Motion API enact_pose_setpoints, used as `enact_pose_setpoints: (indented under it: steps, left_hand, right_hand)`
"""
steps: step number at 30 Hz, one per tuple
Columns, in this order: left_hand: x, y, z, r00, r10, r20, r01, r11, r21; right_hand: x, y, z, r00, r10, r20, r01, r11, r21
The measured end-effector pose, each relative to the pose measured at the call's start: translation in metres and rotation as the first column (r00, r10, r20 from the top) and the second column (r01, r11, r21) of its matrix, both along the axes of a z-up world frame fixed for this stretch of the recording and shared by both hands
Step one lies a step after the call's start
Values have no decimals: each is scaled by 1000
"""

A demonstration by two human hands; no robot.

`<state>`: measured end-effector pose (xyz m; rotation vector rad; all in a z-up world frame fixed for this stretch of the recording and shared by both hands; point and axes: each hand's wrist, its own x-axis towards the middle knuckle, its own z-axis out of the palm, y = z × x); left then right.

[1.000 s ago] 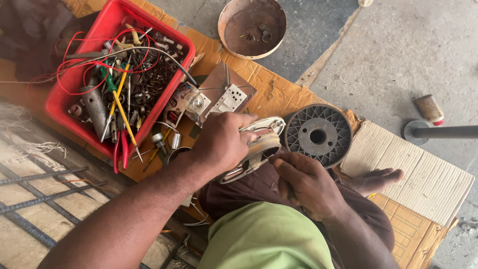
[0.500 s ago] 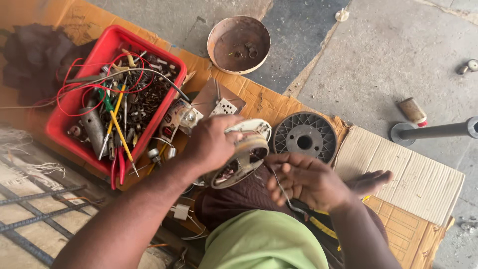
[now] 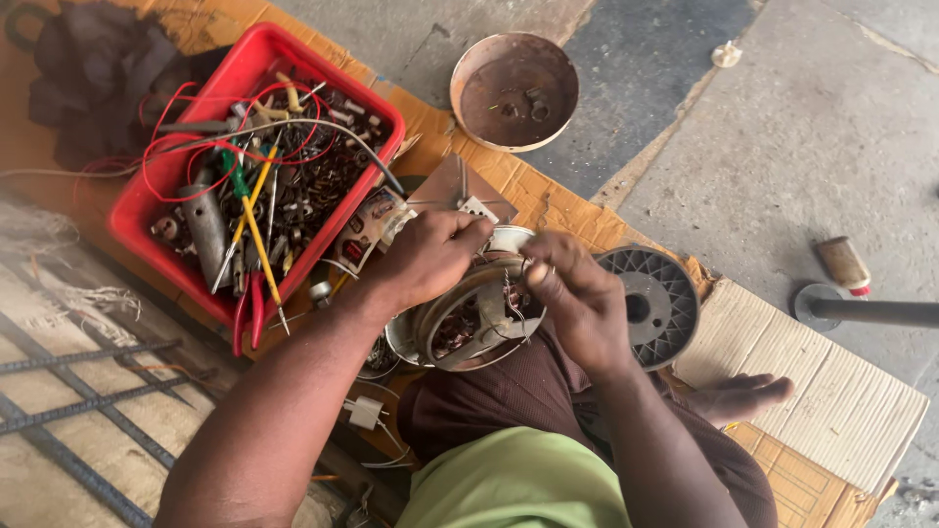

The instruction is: The person is sitting on the floor repairing an electric motor. They are using their hands to manipulate the wires and components of the motor, which is placed on a piece of cardboard. Various tools and parts are scattered around the workspace.

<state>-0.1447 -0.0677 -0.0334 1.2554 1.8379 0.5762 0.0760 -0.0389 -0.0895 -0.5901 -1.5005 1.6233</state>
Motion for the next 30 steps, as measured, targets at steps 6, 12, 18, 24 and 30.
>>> enact_pose_setpoints:
  steps: [6, 12, 18, 24, 30]
  left_hand:
    - [-2, 22, 10, 978, 26, -207, -91, 947, -307]
    - [-17, 40, -20, 906, -111, -408, -29, 946, -322]
    - [-24, 34, -20, 947, -10, -322, -132, 901, -414]
    - [-25, 33, -11, 961, 21, -274, -143, 889, -435]
    - [-18, 39, -9, 963, 1, -269, -143, 848, -511]
  right_hand:
    - [-43, 11, 7, 940, 5, -342, -255, 677, -690]
    - [-44, 7, 17, 906, -17, -424, -342, 562, -753]
    - [-57, 3, -1, 772, 42, -634, -529, 596, -605]
    - [-47, 2, -17, 842, 60, -536, -439, 653, -616]
    - [-54, -1, -16, 860, 37, -509, -405, 657, -636]
